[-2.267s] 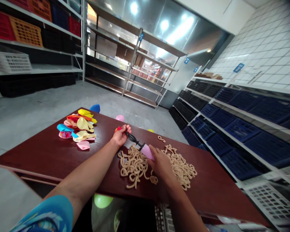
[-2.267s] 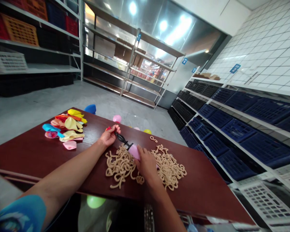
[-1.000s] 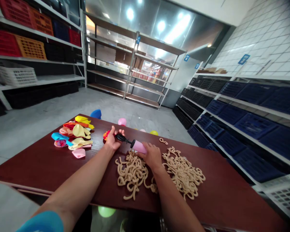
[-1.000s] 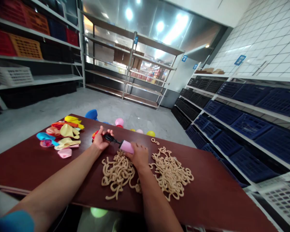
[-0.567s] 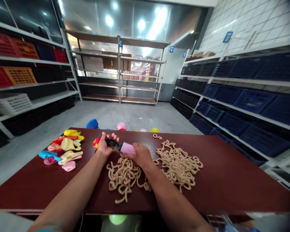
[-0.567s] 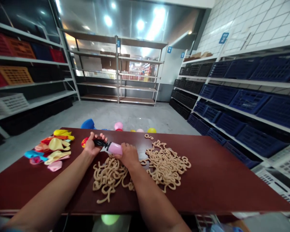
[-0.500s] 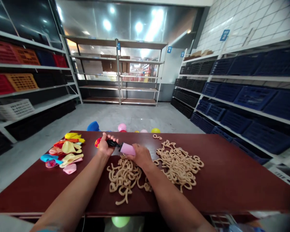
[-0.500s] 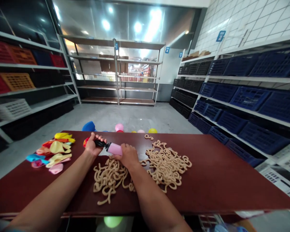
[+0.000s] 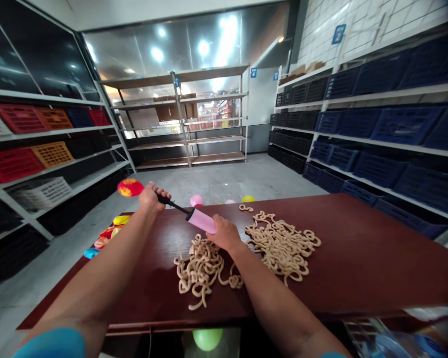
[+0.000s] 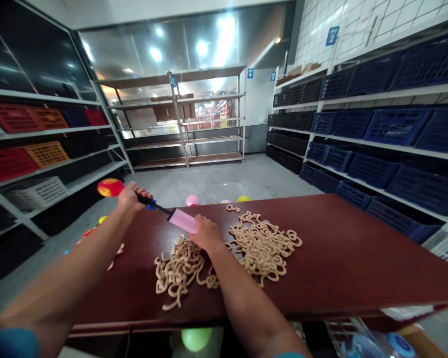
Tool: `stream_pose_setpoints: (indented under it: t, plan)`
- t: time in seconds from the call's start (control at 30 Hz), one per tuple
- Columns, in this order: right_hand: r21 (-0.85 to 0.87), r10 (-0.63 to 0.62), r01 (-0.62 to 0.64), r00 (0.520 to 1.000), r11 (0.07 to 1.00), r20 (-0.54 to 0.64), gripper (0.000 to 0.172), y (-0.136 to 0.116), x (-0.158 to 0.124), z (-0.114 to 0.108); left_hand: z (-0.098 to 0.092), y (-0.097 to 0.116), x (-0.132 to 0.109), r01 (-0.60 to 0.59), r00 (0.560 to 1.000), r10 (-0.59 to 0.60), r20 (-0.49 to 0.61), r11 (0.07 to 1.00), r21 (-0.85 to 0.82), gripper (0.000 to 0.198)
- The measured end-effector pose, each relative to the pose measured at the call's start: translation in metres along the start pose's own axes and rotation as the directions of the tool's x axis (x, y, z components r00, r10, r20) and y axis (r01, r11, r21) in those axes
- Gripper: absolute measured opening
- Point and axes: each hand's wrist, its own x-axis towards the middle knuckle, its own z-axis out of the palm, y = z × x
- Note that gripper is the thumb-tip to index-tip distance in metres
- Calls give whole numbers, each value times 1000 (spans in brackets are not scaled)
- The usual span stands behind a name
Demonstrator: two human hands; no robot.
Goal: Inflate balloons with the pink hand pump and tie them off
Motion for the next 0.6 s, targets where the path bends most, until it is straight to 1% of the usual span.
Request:
stream_pose_setpoints:
  t: [0.1, 0.17, 0.23, 0.27, 0.3, 0.37, 0.5, 0.57, 0.6]
  plan:
    - [28, 22, -22, 1000, 999, 11, 35, 1, 2, 0, 5, 31, 11, -57, 998, 57, -6, 998, 31, 31]
    - [40, 41, -42, 999, 998, 25, 36, 0, 2, 2, 7, 44, 14, -91, 996, 91, 9, 995, 40, 31]
    - [53, 53, -55, 998, 997, 29, 37, -2, 2, 4, 9, 46, 14, -112, 994, 111, 20, 993, 43, 31]
    - [58, 58, -60, 998, 997, 31, 38, -3, 2, 5, 10, 43, 12, -114, 993, 113, 26, 992, 45, 31]
    - [59, 64, -66, 997, 996, 33, 39, -5, 2, 6, 11, 37, 10, -111, 993, 109, 34, 993, 47, 32]
    - [55, 75, -77, 996, 995, 39, 40, -6, 1, 9, 14, 17, 3, -86, 994, 83, 66, 995, 54, 33]
    - [53, 93, -95, 995, 994, 31, 44, -4, 0, 12, 23, -36, -16, -50, 985, 37, 170, 996, 69, 35]
    - [54, 104, -104, 994, 993, 16, 47, -1, 0, 11, 27, -55, -24, -41, 983, 28, 183, 997, 67, 36]
    - [55, 109, -109, 994, 993, 6, 49, 0, 0, 10, 29, -61, -27, -37, 983, 25, 184, 997, 63, 37]
